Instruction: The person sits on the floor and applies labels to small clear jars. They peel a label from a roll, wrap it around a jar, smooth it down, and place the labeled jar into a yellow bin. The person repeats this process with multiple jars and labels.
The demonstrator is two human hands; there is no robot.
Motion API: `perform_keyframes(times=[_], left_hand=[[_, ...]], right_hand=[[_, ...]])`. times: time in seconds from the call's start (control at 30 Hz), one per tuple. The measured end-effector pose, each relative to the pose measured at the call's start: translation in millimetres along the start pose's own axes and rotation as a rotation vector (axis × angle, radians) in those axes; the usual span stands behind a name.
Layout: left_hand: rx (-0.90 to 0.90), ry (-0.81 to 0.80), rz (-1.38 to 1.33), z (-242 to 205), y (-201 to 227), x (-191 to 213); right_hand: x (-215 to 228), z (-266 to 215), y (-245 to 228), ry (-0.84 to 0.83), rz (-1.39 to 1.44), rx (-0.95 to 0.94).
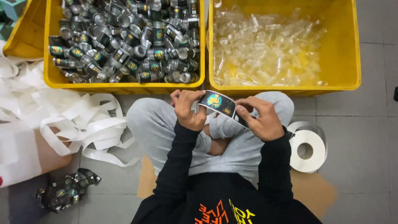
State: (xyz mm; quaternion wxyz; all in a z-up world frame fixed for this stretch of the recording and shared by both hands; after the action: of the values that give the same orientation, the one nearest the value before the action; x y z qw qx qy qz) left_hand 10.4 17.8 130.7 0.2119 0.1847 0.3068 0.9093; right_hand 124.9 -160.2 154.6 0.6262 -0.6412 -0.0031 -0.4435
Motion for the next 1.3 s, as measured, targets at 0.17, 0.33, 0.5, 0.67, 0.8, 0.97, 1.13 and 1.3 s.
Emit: perform_keyframes(times=[0.17, 0.33, 0.5, 0.67, 0.8, 0.97, 1.13, 1.3], left_hand=[[-0.023, -0.090, 0.060, 5.1, -30.5, -9.6], [-0.112, -0.401, -0.038, 50.0, -21.8, -13.4], [-0.290, -0.469, -0.496, 125.5, 38.8, -8.5], [-0.211, -0.558, -0.531, 150.4, 29.0, -26.6], [-0.062, -0.589, -0.637, 139.5, 12.1, -39.7], [0.085, -0.661, -0.798, 119.6, -20.6, -50.9], [0.257, -0.713, -0.955, 84.5, -63.7, -59.3], [0.360, -0.730, -0.989, 71.4, -85.3, -62.5]], right_hand=[[2.1, 11.9, 20.8, -0.011, 0.220, 0.011], [25.3, 33.2, 20.3, 0.044, 0.230, 0.094], [49.2, 60.5, 10.9, 0.142, 0.181, 0.236], [54.6, 75.5, -14.7, 0.246, 0.165, 0.318], [49.7, 83.7, -17.6, 0.289, 0.151, 0.328], [31.8, 99.8, -13.3, 0.290, 0.171, 0.332], [5.9, 108.1, 2.6, 0.254, 0.245, 0.294], [-8.3, 117.4, 13.4, 0.178, 0.280, 0.293]])
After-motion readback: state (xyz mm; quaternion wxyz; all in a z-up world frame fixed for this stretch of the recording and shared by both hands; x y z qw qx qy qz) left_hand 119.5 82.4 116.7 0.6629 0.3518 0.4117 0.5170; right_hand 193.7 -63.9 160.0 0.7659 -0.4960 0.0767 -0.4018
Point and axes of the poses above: each hand's wrist, its own z-axis towards the middle knuckle, its own x-axis out of the back of the hand, y = z × x, the point moved 7 cm from there along z, towards the middle knuckle, and after that the axes turned 6 degrees about -y, right-handed, at the moved point
